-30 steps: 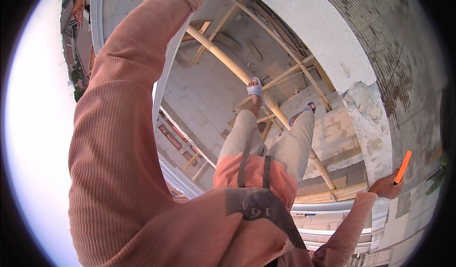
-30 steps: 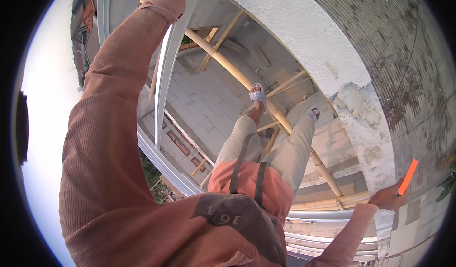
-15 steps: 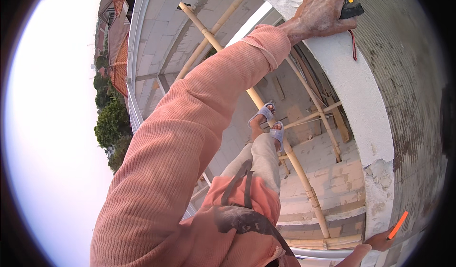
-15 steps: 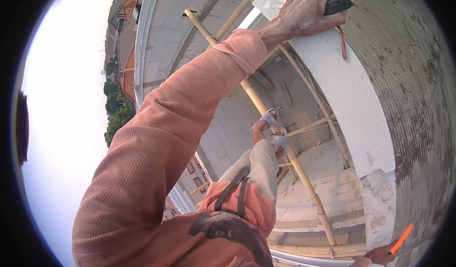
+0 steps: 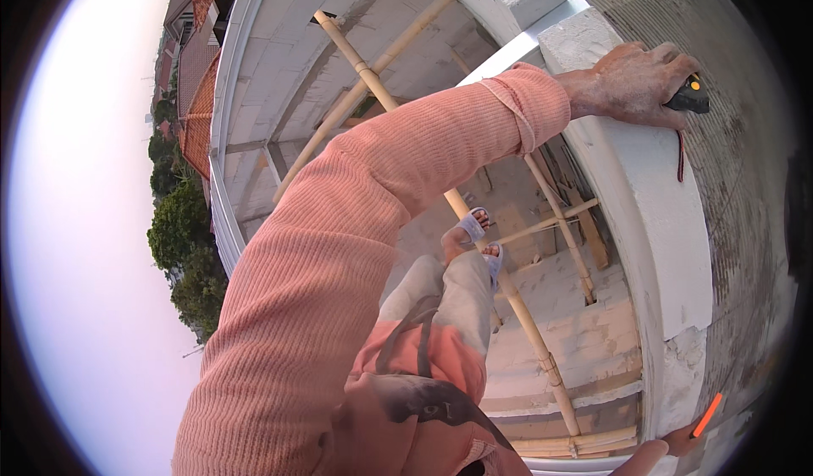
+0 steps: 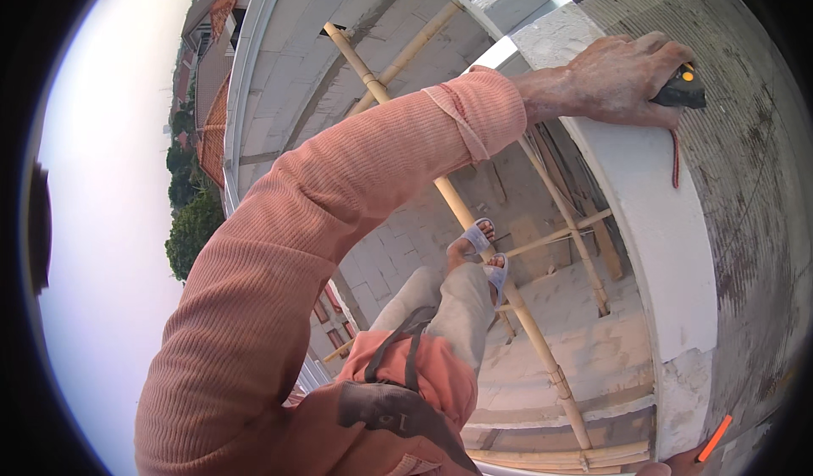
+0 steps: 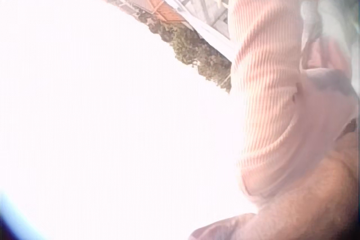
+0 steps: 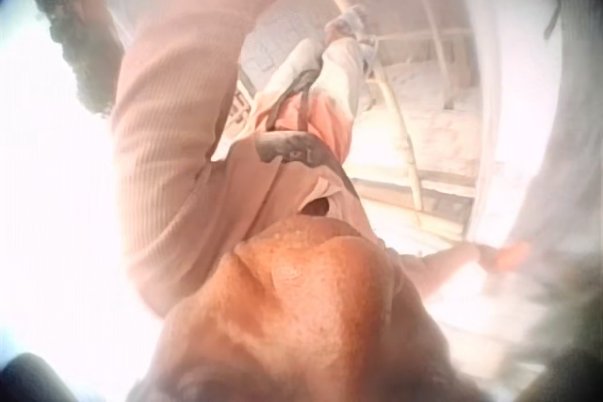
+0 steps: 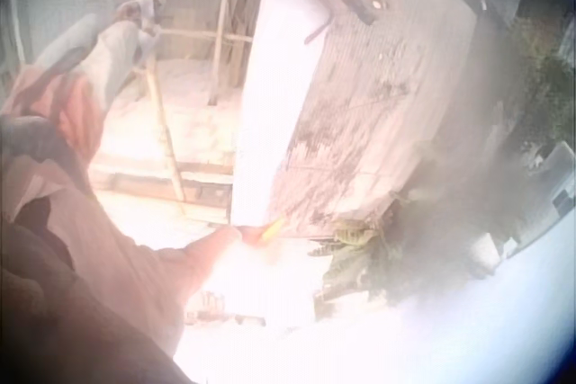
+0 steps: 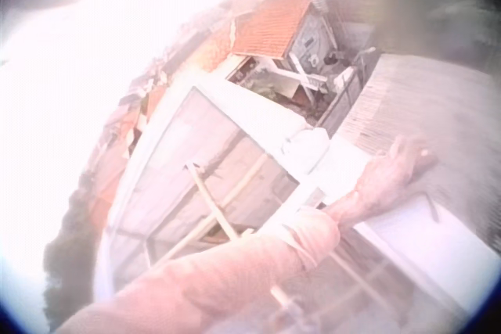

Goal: The person installs a white trim piece onto a concrete and metal roof structure. They hammer the trim into place, measure sections with a tape measure, and use a hand saw to cut the trim to size.

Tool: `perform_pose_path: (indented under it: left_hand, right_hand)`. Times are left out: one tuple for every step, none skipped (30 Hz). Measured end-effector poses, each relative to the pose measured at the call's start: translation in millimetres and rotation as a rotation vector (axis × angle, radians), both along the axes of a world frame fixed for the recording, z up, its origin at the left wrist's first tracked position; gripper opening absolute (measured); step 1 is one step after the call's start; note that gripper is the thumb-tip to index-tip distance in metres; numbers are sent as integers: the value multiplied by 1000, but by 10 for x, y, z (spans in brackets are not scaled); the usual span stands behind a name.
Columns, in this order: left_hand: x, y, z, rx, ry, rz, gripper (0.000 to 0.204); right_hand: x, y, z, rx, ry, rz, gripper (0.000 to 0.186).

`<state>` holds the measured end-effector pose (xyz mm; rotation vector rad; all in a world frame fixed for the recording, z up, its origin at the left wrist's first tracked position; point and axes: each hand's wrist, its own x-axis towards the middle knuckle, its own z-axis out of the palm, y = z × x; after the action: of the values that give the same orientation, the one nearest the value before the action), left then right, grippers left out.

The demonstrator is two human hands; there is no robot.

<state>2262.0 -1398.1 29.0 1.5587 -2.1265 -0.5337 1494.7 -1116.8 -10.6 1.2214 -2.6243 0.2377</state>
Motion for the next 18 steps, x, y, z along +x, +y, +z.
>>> perform_pose_path:
  left_hand:
    - [217, -59, 33, 15, 10, -130, 70]
    - [348, -102, 25, 36, 38, -257, 68]
    - [429, -181, -7, -2, 11, -310, 68]
    - [448, -266, -42, -50, -12, -370, 68]
    - [362, -225, -49, -132, -207, -347, 67]
    - [355, -209, -27, -116, -199, -358, 67]
    - [355, -208, 53, -73, -88, -347, 71]
    - [369, -200, 105, -25, 3, -327, 76]
    - [337, -190, 140, -10, 6, -335, 76]
    - [313, -183, 167, 17, -17, -324, 81]
    - [295, -174, 201, 43, -39, -314, 85]
    - [317, -171, 221, 53, -52, -324, 85]
    - [354, -151, 239, 81, -35, -341, 85]
    - [386, -147, 260, 108, -19, -357, 85]
    - [369, -156, 285, 110, -10, -367, 85]
    - [311, -158, 282, 171, -8, -348, 86]
    - [331, -200, 263, 227, -22, -335, 87]
    - [351, -241, 234, 227, -29, -352, 87]
  right_hand:
    - [147, -39, -28, 27, 10, -19, 63]
    - [248, -17, 11, 52, 29, -48, 63]
    - [353, -87, 93, 76, 32, -75, 63]
    - [431, -119, 164, 73, 17, -78, 64]
    - [516, -115, 180, 75, -2, -87, 66]
    - [582, -122, 205, 83, -20, -89, 67]
    - [517, -58, 286, 41, -9, -95, 68]
    - [460, -29, 273, -1, -16, -91, 68]
    - [403, 19, 278, 15, -15, -99, 68]
    - [382, 34, 258, -5, -10, -121, 67]
    - [369, 46, 250, -26, -4, -144, 66]
    - [495, 8, 224, -17, -17, -155, 66]
    - [646, -78, 232, 32, -36, -207, 61]
    - [766, -120, 220, 81, -55, -259, 57]
    - [642, -65, 260, 84, -46, -270, 57]
    - [397, 24, 261, 53, -43, -208, 55]
    - [369, 96, 175, 16, -54, -153, 52]
    - [364, 130, 128, 15, -59, -171, 52]
